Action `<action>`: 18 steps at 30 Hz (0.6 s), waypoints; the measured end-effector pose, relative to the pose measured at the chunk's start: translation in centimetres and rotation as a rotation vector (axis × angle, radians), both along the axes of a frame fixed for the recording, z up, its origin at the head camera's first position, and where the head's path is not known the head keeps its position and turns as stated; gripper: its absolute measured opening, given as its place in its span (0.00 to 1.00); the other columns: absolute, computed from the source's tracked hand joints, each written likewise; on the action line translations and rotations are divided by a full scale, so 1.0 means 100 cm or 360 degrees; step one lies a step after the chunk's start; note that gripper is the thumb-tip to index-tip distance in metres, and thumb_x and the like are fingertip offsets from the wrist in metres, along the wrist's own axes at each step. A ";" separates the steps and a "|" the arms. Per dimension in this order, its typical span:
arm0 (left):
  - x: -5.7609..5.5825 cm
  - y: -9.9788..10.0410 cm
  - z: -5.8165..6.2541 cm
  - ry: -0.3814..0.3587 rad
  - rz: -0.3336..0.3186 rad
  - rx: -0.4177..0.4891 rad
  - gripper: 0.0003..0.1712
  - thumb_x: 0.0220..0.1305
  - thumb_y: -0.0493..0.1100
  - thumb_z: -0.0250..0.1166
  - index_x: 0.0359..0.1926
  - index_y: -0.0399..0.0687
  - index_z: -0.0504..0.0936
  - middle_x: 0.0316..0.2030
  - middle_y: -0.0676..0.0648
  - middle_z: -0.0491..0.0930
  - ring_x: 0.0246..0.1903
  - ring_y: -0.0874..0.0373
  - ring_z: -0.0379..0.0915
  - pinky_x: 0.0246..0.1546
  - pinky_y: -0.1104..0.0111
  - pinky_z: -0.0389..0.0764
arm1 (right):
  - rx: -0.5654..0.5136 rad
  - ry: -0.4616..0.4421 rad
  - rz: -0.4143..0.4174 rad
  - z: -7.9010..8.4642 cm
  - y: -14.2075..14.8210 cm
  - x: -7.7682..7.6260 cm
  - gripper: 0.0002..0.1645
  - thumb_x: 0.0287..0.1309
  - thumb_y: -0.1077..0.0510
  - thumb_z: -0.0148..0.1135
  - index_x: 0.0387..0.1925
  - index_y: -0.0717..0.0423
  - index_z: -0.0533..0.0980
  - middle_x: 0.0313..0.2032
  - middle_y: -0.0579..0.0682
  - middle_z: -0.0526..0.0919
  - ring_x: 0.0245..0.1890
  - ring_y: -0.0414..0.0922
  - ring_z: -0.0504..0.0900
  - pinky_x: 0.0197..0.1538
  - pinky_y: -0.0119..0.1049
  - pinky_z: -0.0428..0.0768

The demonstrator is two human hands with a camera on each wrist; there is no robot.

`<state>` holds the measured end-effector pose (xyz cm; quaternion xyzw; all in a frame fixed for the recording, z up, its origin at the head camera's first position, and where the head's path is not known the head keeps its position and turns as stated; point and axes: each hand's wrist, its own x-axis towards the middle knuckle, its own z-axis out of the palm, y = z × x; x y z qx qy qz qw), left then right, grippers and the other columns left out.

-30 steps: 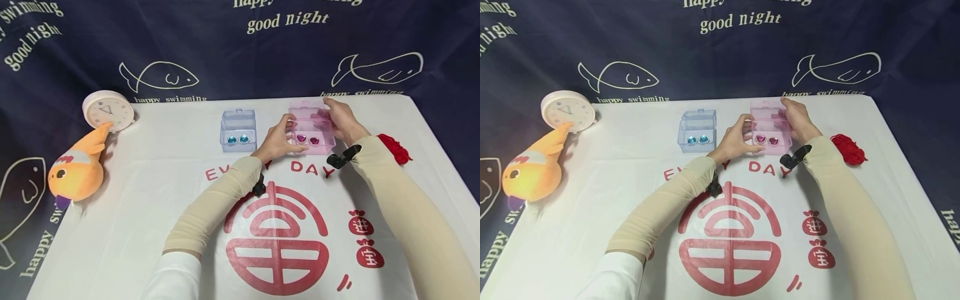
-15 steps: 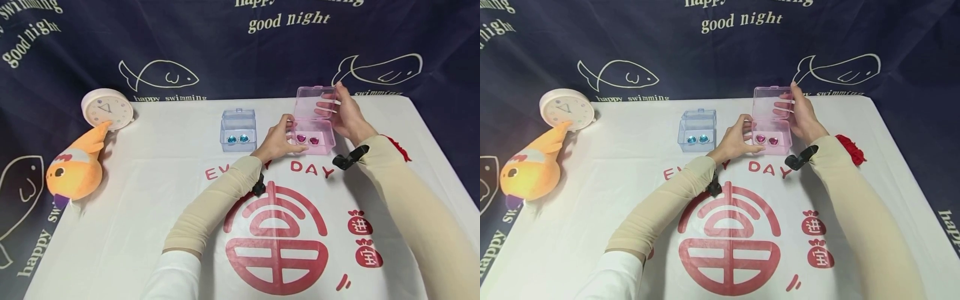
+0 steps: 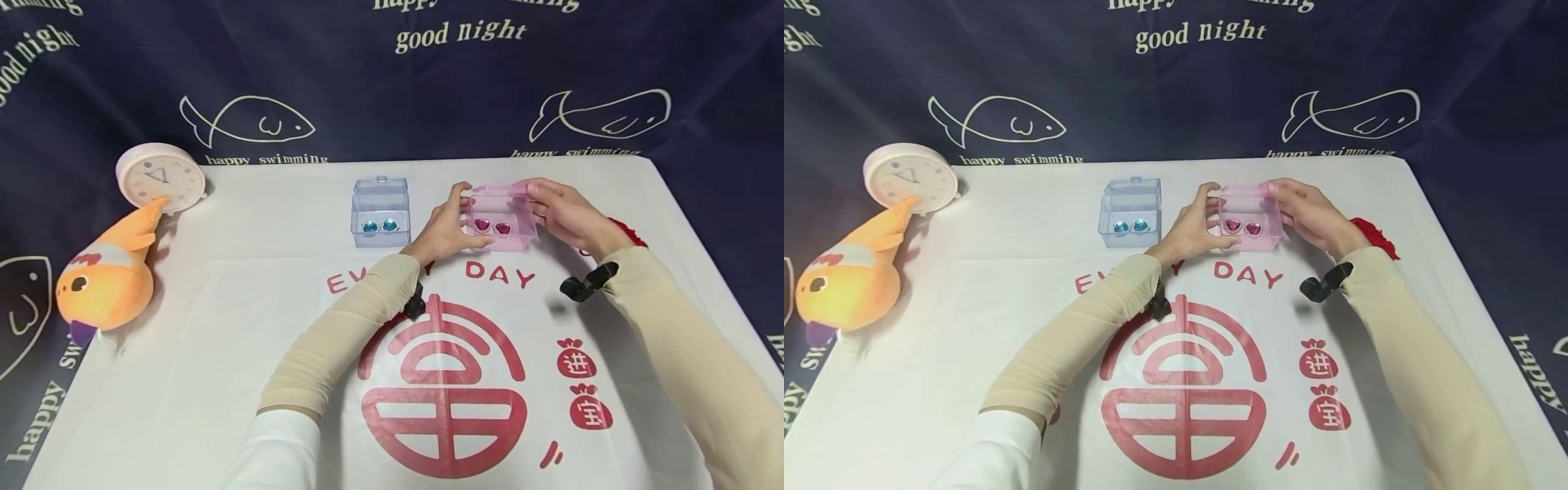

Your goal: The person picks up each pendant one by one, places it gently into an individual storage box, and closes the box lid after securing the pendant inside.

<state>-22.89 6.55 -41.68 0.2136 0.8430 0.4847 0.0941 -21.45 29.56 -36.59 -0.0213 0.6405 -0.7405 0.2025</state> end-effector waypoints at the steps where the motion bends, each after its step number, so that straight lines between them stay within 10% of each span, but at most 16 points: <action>1: 0.000 -0.001 0.000 0.0031 -0.0013 -0.0009 0.58 0.43 0.51 0.80 0.69 0.54 0.52 0.62 0.48 0.71 0.60 0.58 0.71 0.59 0.72 0.75 | 0.0010 0.0021 0.0028 -0.004 0.002 0.002 0.14 0.68 0.57 0.55 0.54 0.54 0.75 0.51 0.45 0.78 0.50 0.38 0.77 0.52 0.27 0.77; 8: -0.004 -0.002 0.002 0.0162 -0.0077 -0.0084 0.53 0.44 0.52 0.78 0.68 0.53 0.57 0.58 0.49 0.74 0.57 0.60 0.72 0.58 0.71 0.74 | 0.0637 0.0249 0.0081 -0.021 0.011 0.010 0.34 0.58 0.67 0.65 0.66 0.52 0.67 0.63 0.47 0.68 0.53 0.35 0.74 0.49 0.19 0.77; 18: 0.000 -0.001 0.003 -0.0005 -0.0073 -0.0011 0.49 0.52 0.58 0.72 0.69 0.54 0.56 0.62 0.48 0.70 0.61 0.60 0.68 0.62 0.68 0.73 | 0.0696 0.0225 0.0031 -0.026 0.006 0.015 0.37 0.56 0.66 0.66 0.67 0.53 0.65 0.67 0.45 0.63 0.61 0.40 0.68 0.54 0.16 0.74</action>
